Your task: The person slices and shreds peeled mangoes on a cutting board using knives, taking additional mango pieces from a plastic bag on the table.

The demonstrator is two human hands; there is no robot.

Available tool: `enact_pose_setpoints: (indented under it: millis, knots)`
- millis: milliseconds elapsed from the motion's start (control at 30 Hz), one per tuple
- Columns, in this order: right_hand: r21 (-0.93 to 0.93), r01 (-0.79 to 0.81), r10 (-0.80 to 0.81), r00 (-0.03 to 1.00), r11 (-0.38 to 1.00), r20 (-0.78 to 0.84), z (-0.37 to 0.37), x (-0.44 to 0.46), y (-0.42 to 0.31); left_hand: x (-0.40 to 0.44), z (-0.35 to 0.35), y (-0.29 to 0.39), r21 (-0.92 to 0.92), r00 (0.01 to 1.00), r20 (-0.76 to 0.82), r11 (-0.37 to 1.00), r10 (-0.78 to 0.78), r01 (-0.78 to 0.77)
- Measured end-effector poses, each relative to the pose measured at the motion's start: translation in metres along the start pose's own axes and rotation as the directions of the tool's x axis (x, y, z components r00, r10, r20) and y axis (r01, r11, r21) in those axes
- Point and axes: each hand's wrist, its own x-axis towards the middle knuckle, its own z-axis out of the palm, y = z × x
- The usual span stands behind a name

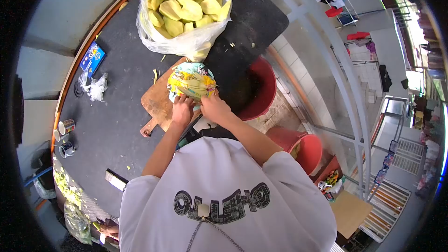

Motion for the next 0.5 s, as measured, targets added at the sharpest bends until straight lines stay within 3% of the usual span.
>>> enact_pose_setpoints:
  millis: [67, 133, 167, 300, 400, 500]
  knots:
    - [0.014, -0.071, 0.07, 0.997, 0.997, 0.014, 0.01, 0.002, 0.018, 0.002, 0.003, -0.001, -0.002, 0.999, -0.038, 1.0, 0.01, -0.01]
    - [-0.017, -0.029, 0.029, 0.999, 0.999, -0.018, -0.003, 0.004, 0.008, 0.001, -0.001, 0.001, -0.024, 0.998, 0.042, 0.998, -0.049, 0.05]
    - [-0.035, -0.008, 0.006, 0.999, 0.999, -0.041, -0.004, -0.001, 0.001, 0.0, -0.001, 0.001, -0.029, 0.999, -0.041, 1.0, -0.007, 0.006]
    - [-0.044, 0.009, -0.01, 0.999, 0.999, -0.035, -0.003, -0.004, -0.006, -0.004, 0.012, -0.008, -0.005, 0.993, -0.111, 0.999, 0.05, -0.051]
    - [-0.01, -0.091, 0.091, 0.996, 0.996, 0.0, -0.001, -0.003, 0.007, -0.003, 0.01, -0.007, -0.016, 0.999, -0.052, 1.0, 0.014, -0.015]
    - [-0.039, -0.04, 0.04, 0.999, 0.998, 0.016, -0.007, -0.01, -0.01, -0.01, 0.006, -0.004, -0.029, 0.998, -0.06, 0.999, 0.029, -0.031]
